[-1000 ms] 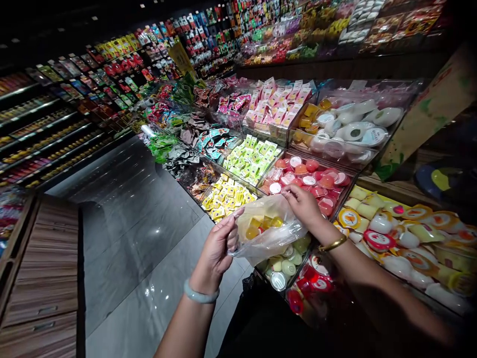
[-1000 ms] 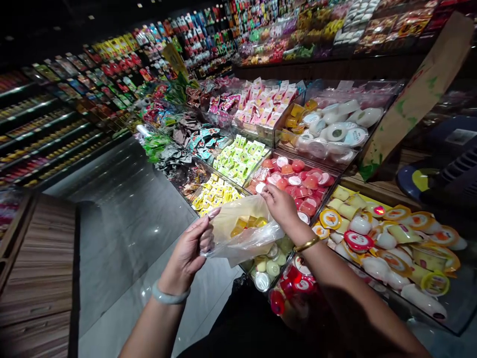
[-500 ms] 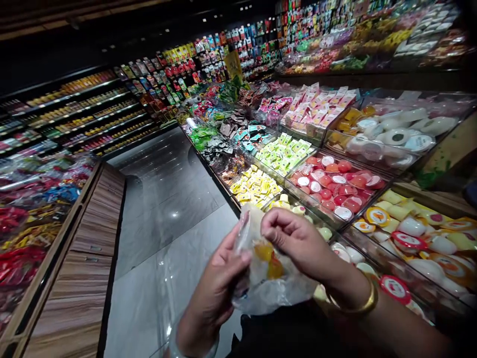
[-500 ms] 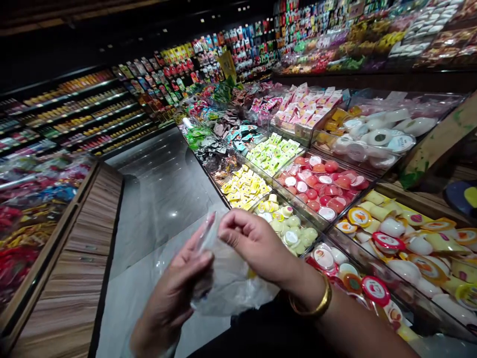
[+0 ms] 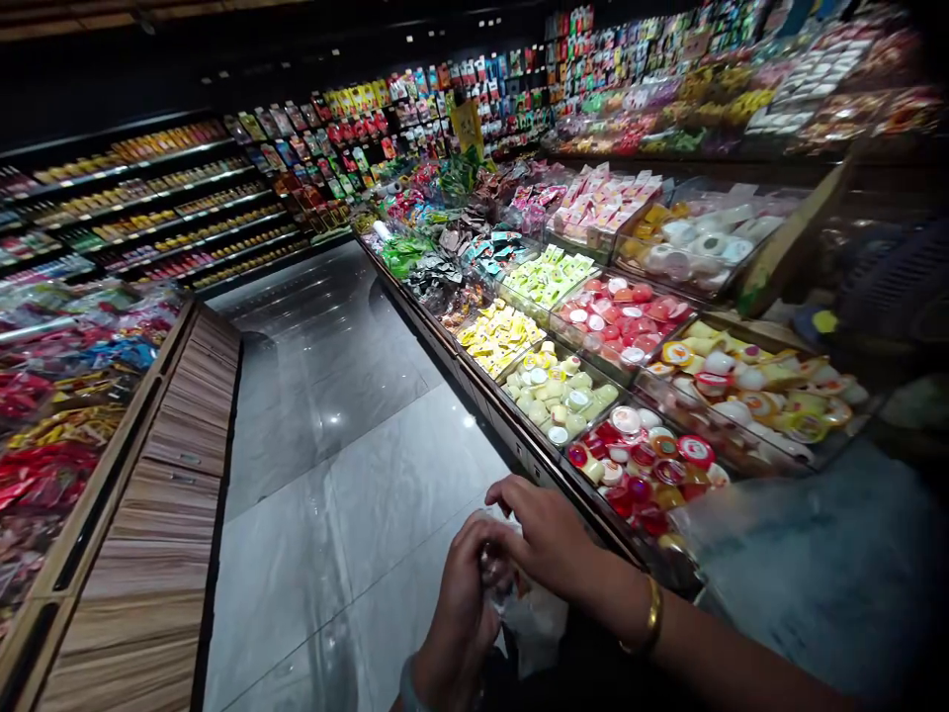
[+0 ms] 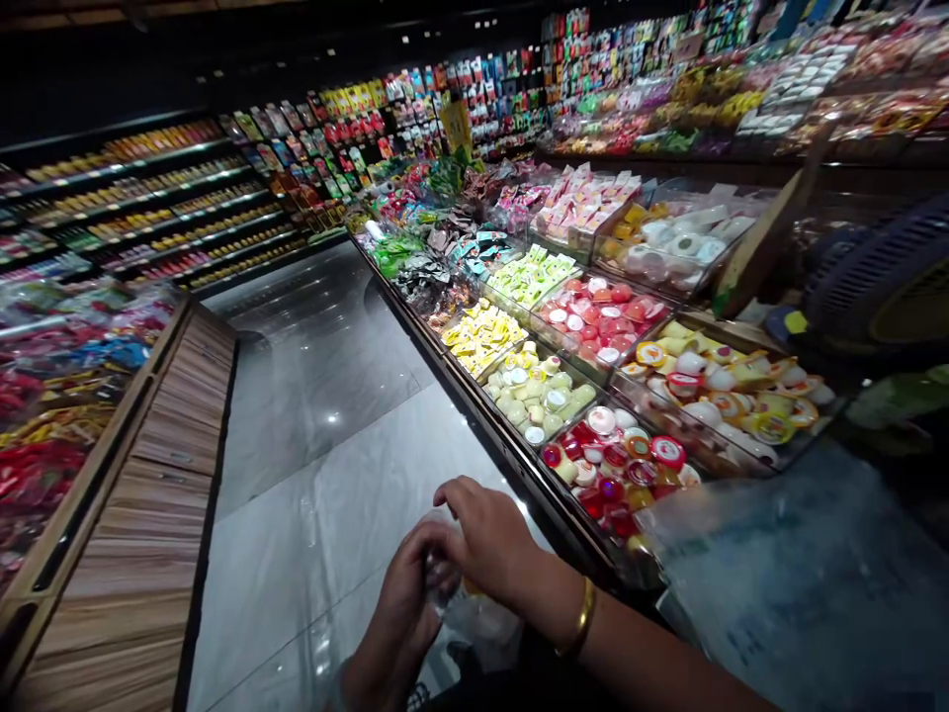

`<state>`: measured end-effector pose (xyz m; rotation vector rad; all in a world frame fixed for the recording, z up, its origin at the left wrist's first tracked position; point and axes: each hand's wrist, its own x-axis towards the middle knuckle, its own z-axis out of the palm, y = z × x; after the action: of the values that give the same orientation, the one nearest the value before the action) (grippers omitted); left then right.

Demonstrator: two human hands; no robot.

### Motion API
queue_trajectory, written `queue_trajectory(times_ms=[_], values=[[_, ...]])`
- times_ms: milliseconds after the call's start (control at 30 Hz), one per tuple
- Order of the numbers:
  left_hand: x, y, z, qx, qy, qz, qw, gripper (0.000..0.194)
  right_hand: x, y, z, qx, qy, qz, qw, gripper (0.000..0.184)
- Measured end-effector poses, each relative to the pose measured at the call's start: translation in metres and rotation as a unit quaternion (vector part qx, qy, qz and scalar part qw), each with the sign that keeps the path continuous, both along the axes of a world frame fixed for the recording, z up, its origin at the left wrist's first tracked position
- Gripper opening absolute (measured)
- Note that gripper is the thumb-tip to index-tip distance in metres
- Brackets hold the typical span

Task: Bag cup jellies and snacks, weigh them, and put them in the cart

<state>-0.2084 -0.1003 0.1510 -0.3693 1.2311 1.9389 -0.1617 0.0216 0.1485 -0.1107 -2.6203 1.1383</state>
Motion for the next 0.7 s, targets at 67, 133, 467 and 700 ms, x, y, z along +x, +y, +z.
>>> queue_trajectory(times_ms=[67,133,467,700], values=[[0.023,-0.013,-0.008,0.003,-0.019,0.078,0.997,0.042,0.032,-0.014,-0.020,0.026,0.009,-0.015,1.000,0.041],[0.047,-0.024,-0.014,0.015,-0.032,0.112,0.993,0.046,0.062,-0.024,-0.043,0.034,-0.022,-0.021,0.999,0.048],[0.183,-0.033,-0.026,0.028,0.085,0.236,0.968,0.043,0.207,0.020,-0.081,0.059,-0.248,-0.059,0.965,0.032],[0.251,-0.018,-0.016,0.035,0.151,0.337,0.929,0.031,0.291,0.076,-0.005,-0.010,-0.139,-0.033,0.990,0.017]])
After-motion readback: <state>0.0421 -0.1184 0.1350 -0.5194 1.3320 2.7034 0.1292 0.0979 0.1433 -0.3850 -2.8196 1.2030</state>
